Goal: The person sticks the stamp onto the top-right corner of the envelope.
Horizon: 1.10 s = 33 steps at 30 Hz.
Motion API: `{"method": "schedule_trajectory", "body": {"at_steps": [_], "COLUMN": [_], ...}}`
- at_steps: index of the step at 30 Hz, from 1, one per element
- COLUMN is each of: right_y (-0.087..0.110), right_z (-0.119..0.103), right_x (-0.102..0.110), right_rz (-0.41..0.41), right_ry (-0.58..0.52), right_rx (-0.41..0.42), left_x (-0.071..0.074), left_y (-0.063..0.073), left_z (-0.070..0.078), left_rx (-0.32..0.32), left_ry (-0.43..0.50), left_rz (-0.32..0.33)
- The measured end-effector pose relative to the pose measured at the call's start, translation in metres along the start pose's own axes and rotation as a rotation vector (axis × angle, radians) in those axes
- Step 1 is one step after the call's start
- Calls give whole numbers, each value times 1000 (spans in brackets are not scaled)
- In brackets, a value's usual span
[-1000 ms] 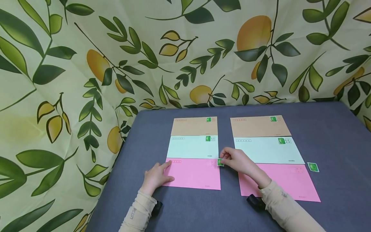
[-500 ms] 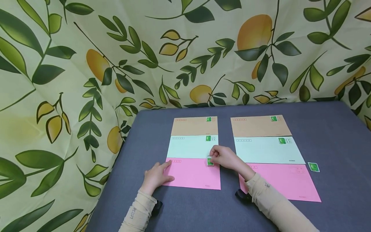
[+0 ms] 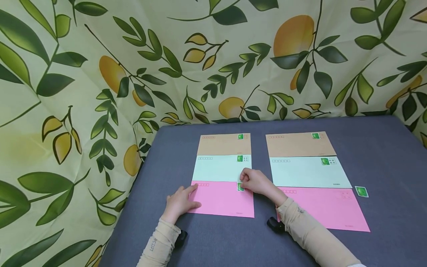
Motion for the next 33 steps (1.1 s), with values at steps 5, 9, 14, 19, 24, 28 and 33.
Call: {"method": "schedule_trajectory", "body": {"at_steps": [5, 9, 14, 19, 24, 28, 33], "right_y": [-1, -1, -1, 0, 2, 3, 4], "right_z": [-2, -2, -3, -5, -9, -12, -13], "right_x": [-2, -4, -5, -7, -8, -8, -9], "right_rz": [16, 25, 25, 24, 36, 47, 52], "right_ry": [32, 42, 69, 107, 143, 186, 231], "right_rx": [16, -3, -30, -43, -57, -55, -34], "left_x": [0, 0, 0, -1, -1, -1, -2], "left_y": [0, 0, 0, 1, 1, 1, 0], "left_z": [0, 0, 0, -1, -2, -2, -2], "left_rx": [0, -5, -6, 0, 3, 1, -3], "left_ry": [-2, -4, -4, -4, -2, -3, -3], "left_rz": [1, 4, 4, 1, -1, 3, 9]}}
Point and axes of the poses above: each hand's wrist, its own y-axis away from the middle knuckle, its own x-axis out of the back of the hand, z = x × y, the point moved 6 cm from there along -y, towards the middle knuckle, and after that the axes turned 5 degrees about -y, right-handed, at the moved point
